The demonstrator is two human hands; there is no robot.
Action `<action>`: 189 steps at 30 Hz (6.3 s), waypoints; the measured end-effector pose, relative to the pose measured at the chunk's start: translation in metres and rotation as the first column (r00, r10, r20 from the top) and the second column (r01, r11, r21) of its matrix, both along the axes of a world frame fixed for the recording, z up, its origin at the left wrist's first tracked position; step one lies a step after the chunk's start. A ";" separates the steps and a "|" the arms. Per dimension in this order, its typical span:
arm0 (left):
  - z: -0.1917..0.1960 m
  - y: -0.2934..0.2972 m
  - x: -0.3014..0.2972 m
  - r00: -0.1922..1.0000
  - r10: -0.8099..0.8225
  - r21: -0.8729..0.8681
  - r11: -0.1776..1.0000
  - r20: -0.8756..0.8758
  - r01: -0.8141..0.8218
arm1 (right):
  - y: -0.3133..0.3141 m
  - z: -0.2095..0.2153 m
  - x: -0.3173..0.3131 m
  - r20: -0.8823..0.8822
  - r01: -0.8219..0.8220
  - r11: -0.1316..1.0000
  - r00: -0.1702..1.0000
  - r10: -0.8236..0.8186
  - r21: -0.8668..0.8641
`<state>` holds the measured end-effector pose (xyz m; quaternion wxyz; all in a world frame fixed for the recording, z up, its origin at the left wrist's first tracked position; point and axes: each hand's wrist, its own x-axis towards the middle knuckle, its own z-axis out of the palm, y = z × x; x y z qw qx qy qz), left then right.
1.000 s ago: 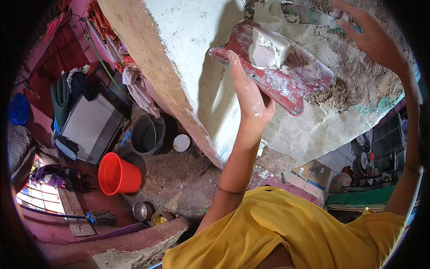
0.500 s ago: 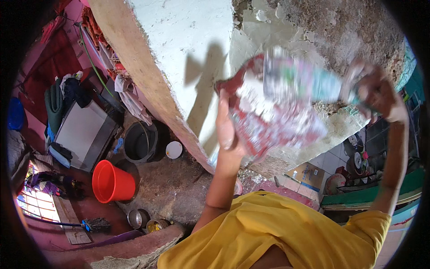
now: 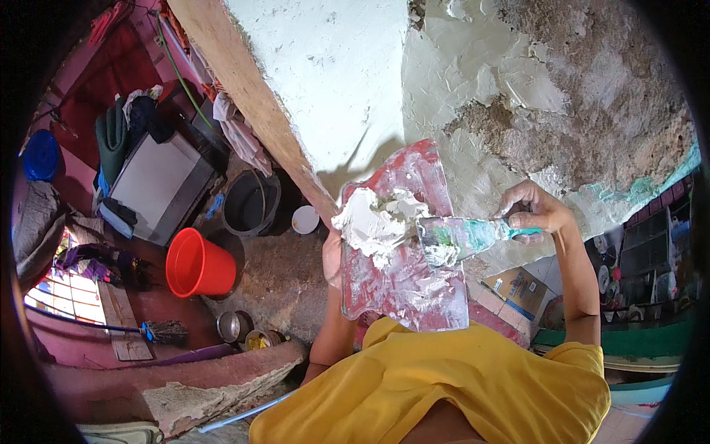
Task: The person applies plaster to a wall with a putty knife.
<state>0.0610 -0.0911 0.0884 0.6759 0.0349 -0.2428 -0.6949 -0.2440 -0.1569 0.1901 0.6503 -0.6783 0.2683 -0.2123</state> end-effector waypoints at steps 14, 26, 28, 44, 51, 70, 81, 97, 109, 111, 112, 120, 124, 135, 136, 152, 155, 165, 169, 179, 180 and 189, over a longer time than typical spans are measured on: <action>0.002 0.018 -0.018 0.907 0.214 0.218 0.927 0.363 -0.306 | 0.001 -0.016 -0.040 -0.066 -0.030 0.999 0.997 0.033 0.044; -0.011 0.027 -0.011 0.734 0.212 0.192 0.885 0.645 -0.424 | 0.007 -0.034 -0.057 0.003 0.045 0.999 0.999 -0.045 0.027; -0.010 0.032 -0.005 0.854 0.203 0.261 0.896 0.479 -0.360 | 0.008 -0.042 -0.064 0.022 0.103 0.991 0.994 -0.105 0.080; 0.009 0.030 -0.024 0.974 0.073 0.534 0.826 0.212 -0.178 | -0.005 0.137 0.012 -0.004 -0.443 -0.305 0.572 -0.820 -0.843; -0.032 0.019 -0.027 0.996 -0.091 0.569 0.820 0.024 0.061 | -0.024 0.214 0.037 -0.129 -0.777 -0.414 0.526 -0.841 -0.474; -0.018 0.008 -0.043 0.971 -0.233 0.446 0.865 -0.052 0.231 | -0.033 0.240 0.054 -0.029 -0.876 -0.182 0.218 -0.976 -0.446; -0.022 0.008 -0.040 0.989 -0.145 0.469 0.873 -0.014 0.135 | -0.052 0.264 0.037 -0.016 -0.726 -0.490 0.567 -0.824 -0.483; -0.003 0.001 -0.057 0.961 -0.265 0.490 0.850 0.081 0.193 | -0.010 0.218 0.010 -0.048 -0.791 -0.300 0.382 -0.923 -0.533; -0.012 -0.001 -0.053 0.960 -0.279 0.480 0.844 0.014 0.238 | -0.021 0.193 0.029 0.015 -0.698 -0.458 0.541 -0.841 -0.550; -0.010 -0.002 -0.052 0.967 -0.251 0.489 0.849 0.040 0.200 | -0.009 0.193 0.023 0.007 -0.716 -0.350 0.435 -0.901 -0.604; -0.009 -0.003 -0.052 0.969 -0.243 0.493 0.850 0.052 0.187 | -0.001 0.196 0.018 0.000 -0.722 -0.290 0.373 -0.928 -0.628; -0.014 -0.008 -0.046 0.976 -0.219 0.487 0.853 0.006 0.189 | 0.000 0.188 0.049 -0.006 -0.682 -0.430 0.537 -0.844 -0.591; -0.016 -0.011 -0.052 0.955 -0.293 0.458 0.842 -0.053 0.284 | -0.031 0.183 0.055 0.035 -0.680 -0.432 0.514 -0.857 -0.592; -0.025 -0.007 -0.053 0.948 -0.316 0.489 0.824 -0.023 0.286 | -0.016 0.170 0.033 -0.002 -0.660 -0.303 0.418 -0.908 -0.687; -0.024 -0.005 -0.051 0.954 -0.301 0.495 0.827 -0.013 0.267 | -0.010 0.169 0.033 -0.005 -0.649 -0.299 0.423 -0.906 -0.700; -0.025 0.003 -0.039 0.959 -0.279 0.492 0.827 -0.056 0.270 | -0.015 0.161 0.028 0.003 -0.598 -0.275 0.415 -0.910 -0.753; -0.027 0.000 -0.038 0.965 -0.263 0.496 0.837 -0.007 0.232 | -0.002 0.159 0.024 0.042 -0.572 -0.317 0.441 -0.897 -0.757; -0.025 -0.004 -0.039 0.968 -0.249 0.485 0.850 0.021 0.207 | -0.032 0.148 0.039 0.022 -0.569 -0.267 0.400 -0.916 -0.778; -0.015 -0.001 -0.035 0.959 -0.284 0.531 0.814 0.013 0.234 | -0.009 0.152 0.028 -0.025 -0.562 -0.232 0.412 -0.911 -0.794; -0.009 -0.003 -0.045 0.968 -0.236 0.529 0.834 0.089 0.155 | -0.028 0.179 0.034 0.052 -0.617 -0.328 0.421 -0.905 -0.716; -0.009 -0.005 -0.045 0.964 -0.230 0.551 0.826 0.135 0.120 | -0.028 0.180 0.031 0.054 -0.628 -0.306 0.387 -0.920 -0.715; -0.046 -0.006 -0.041 0.892 0.069 0.395 0.879 0.448 -0.266 | -0.002 0.153 0.030 0.025 -0.562 -0.378 0.536 -0.844 -0.735</action>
